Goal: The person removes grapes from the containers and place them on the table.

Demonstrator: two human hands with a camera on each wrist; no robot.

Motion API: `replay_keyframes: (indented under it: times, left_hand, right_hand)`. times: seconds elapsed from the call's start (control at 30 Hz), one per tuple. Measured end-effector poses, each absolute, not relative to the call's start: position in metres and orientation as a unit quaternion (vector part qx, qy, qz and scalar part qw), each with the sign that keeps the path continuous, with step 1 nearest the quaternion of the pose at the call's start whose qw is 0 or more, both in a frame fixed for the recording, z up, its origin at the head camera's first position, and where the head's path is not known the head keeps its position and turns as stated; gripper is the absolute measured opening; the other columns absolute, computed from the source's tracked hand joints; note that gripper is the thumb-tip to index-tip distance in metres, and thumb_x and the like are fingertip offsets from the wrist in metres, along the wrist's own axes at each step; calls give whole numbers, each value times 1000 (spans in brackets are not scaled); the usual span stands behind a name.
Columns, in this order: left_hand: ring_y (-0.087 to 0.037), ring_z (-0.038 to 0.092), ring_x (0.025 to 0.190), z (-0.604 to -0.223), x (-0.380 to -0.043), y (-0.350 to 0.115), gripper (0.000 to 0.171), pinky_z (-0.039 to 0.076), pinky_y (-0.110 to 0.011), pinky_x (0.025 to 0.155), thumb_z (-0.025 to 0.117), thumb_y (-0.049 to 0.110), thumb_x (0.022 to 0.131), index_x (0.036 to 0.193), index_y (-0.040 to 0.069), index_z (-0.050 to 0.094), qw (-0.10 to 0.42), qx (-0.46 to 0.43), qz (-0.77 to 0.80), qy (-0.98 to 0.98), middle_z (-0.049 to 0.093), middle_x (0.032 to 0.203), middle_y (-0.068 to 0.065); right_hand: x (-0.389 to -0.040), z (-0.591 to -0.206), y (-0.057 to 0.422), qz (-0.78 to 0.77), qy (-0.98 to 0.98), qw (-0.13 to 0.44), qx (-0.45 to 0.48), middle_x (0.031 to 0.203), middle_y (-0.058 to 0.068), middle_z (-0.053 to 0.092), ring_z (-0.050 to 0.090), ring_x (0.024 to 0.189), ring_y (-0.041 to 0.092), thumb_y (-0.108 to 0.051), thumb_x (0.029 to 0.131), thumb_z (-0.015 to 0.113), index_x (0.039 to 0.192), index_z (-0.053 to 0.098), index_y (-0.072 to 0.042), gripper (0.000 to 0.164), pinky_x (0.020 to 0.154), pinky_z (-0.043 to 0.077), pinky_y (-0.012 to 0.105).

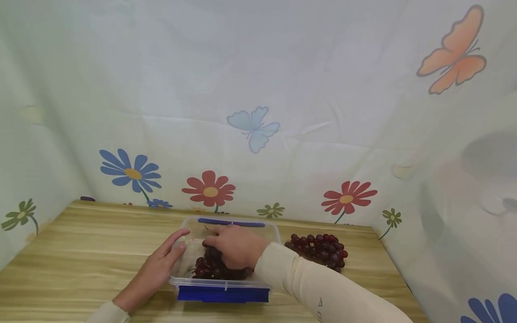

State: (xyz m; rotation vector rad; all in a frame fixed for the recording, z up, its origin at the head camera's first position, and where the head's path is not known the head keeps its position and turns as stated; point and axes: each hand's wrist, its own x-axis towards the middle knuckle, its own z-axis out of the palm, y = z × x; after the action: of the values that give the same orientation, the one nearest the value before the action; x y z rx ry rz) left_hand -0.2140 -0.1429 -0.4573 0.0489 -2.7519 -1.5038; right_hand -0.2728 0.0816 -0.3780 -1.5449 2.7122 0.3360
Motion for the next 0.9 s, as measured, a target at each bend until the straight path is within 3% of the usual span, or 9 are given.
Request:
replay_keyframes:
  times: [0.1,0.2,0.3,0.43,0.53,0.73,0.9]
  left_hand:
    - [-22,60,91,-457,-214,-143,46,45,-40,84,42,55,109,154,41,45,-10,24,-484,-874,60,86,-7]
    - [-21,60,95,-457,-213,-143,47,45,-39,84,42,56,109,154,41,45,-11,24,-486,-874,58,84,-5]
    - [-20,60,90,-457,-214,-143,47,44,-39,84,43,56,109,154,41,45,-14,26,-489,-872,54,78,-3]
    - [-17,56,82,-457,-215,-143,47,42,-36,81,43,56,109,154,41,45,-15,26,-490,-871,48,71,0]
    - [-15,52,75,-457,-215,-143,48,41,-35,78,43,56,109,154,40,45,-12,22,-493,-870,46,68,1]
    - [-14,39,59,-459,-215,-143,47,37,-32,67,45,54,109,154,39,45,-13,24,-512,-859,44,64,3]
    - [-16,47,67,-461,-213,-144,47,41,-33,77,45,55,109,153,41,46,-10,22,-506,-862,53,76,-2]
  right_hand:
    - [-276,-380,78,117,879,30,-461,115,0,62,65,83,10,-27,98,73,141,58,-25,45,78,58,24]
    - [-279,-383,74,139,886,35,-442,116,1,61,66,82,11,-35,96,76,139,56,-25,48,78,59,25]
    - [-282,-387,71,155,886,35,-436,123,2,61,69,89,13,-37,95,76,142,56,-26,51,83,61,28]
    - [-287,-390,69,145,878,54,-452,148,2,58,70,118,16,-30,98,74,150,55,-31,56,101,58,30]
    - [-288,-392,69,134,867,53,-477,153,-1,57,67,127,15,-25,98,75,147,58,-33,52,107,55,30]
    - [-287,-394,71,176,831,-25,-526,137,-8,68,73,95,15,-23,100,70,129,68,-37,32,82,62,30]
    - [-282,-391,76,199,814,-75,-540,138,-9,68,68,92,17,-20,102,67,128,69,-38,32,70,60,28]
